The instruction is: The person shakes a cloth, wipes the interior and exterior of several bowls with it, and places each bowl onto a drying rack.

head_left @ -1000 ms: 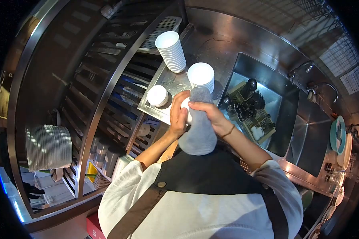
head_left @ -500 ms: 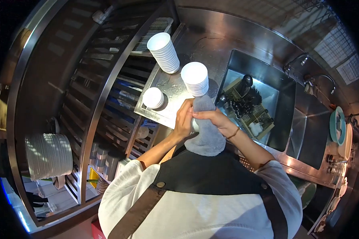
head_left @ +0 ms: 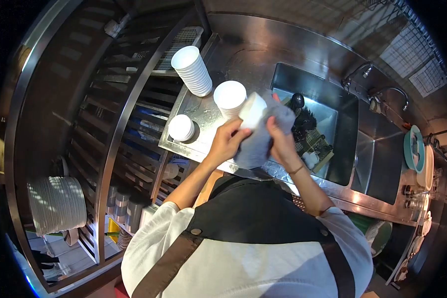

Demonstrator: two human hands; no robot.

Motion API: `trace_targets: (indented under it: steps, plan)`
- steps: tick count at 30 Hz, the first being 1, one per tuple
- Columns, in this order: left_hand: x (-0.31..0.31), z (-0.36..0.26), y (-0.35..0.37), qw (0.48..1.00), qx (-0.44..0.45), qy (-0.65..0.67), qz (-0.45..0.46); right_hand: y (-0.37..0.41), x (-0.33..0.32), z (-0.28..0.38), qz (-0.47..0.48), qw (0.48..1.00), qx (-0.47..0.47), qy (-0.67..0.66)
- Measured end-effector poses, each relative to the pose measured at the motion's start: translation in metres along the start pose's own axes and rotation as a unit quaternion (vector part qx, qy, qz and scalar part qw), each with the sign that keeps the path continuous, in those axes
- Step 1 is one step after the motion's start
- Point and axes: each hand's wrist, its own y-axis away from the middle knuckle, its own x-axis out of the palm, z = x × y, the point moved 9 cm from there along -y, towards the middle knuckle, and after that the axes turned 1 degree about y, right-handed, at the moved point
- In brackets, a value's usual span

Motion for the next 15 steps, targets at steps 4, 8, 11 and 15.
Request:
trace_targets:
  steps: [4,8,11,15]
  plan:
    - [-0.042,-0.016,-0.033,0.967,0.185,-0.12,-0.13,0.016,0.013,-0.001,0.098,0.984,0.103,-0.107]
    - [-0.053,0.008,-0.052,0.93,0.222,-0.265,-0.123,0.007,-0.029,-0.019,0.165,0.929,0.152,-0.295]
    - [-0.045,0.021,-0.055,0.913,0.226,-0.32,-0.11,-0.001,-0.04,0.021,0.043,0.961,0.091,-0.256]
    - [-0.035,0.034,-0.054,0.909,0.223,-0.343,-0.079,0.009,-0.033,0.032,0.107,0.928,0.076,-0.349]
